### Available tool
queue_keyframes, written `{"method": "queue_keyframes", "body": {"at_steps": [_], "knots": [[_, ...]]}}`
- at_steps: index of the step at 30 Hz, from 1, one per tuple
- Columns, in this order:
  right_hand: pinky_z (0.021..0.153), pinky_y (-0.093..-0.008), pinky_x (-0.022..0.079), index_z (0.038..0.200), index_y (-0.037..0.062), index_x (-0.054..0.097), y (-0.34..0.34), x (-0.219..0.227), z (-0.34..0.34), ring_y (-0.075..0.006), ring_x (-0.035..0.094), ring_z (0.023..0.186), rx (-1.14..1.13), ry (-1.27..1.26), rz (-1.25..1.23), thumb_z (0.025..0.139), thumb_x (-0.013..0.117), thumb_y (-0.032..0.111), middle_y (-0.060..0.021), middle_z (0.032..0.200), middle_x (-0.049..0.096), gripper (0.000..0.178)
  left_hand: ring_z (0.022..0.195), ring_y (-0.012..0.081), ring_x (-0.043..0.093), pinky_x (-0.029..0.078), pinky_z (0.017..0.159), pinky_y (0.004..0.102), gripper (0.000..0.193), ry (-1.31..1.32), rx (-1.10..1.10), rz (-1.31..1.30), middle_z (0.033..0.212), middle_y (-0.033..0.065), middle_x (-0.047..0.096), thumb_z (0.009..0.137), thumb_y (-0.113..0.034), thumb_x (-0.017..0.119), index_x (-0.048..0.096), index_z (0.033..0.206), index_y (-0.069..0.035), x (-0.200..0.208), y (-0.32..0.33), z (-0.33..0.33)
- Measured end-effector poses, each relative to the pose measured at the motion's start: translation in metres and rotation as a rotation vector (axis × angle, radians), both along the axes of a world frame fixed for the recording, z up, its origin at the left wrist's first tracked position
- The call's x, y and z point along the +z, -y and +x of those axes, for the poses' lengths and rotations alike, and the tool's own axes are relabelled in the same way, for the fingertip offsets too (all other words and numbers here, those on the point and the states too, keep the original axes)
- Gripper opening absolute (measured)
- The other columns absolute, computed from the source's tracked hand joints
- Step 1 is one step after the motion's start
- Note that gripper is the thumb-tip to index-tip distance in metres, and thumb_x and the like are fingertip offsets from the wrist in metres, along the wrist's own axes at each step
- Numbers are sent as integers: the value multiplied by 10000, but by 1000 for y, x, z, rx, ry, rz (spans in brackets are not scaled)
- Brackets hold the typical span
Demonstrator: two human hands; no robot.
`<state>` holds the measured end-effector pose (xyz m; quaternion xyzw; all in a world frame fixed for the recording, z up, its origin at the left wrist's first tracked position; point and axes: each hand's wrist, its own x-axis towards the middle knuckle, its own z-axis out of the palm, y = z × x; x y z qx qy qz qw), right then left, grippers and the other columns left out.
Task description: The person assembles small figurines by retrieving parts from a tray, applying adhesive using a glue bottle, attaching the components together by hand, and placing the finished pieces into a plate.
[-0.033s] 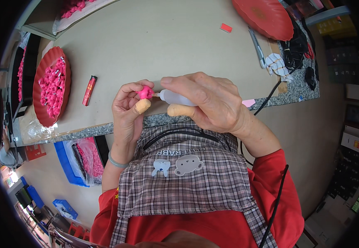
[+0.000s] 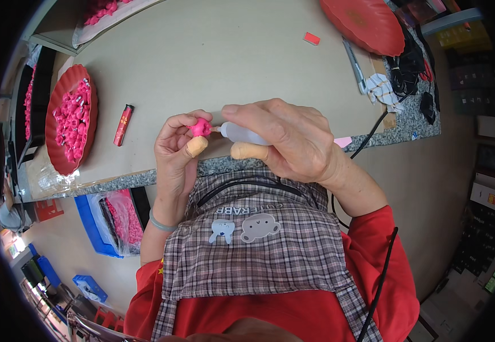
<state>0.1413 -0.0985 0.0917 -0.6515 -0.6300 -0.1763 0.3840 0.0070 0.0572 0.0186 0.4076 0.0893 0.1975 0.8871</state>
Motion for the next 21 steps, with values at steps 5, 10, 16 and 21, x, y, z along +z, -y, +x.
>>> {"method": "queue_keyframes", "body": {"at_steps": [5,10,16,21], "knots": [[488,-258,509,1090,-10,562,-2,-1,1,-178,647,657,2,-4,23,752,710,260,-90,934,685,457,1020,195,594,492,905,311,305,-23,-8,15,1147,175,589,765,42,700,589,1046,4,-1,-1,1],[492,-258,510,1108,-10,558,-2,-1,2,-178,646,658,26,-34,16,748,711,264,-87,929,686,477,1008,199,602,504,888,312,308,-31,-40,-68,1147,183,597,792,11,679,598,1090,19,2,-2,2],[496,-262,512,1123,-12,549,-2,-5,6,-180,647,661,27,-79,49,745,720,259,-87,950,685,495,898,189,626,527,810,274,337,-8,-108,-154,1102,187,615,853,-74,640,574,1156,56,-3,-6,0],[493,-265,512,1136,-15,539,-2,-9,5,-190,650,658,28,-54,65,754,717,252,-88,971,681,499,826,165,622,525,739,244,331,-38,-123,-152,1064,186,626,889,-123,613,572,1158,65,-3,-5,-2]]}}
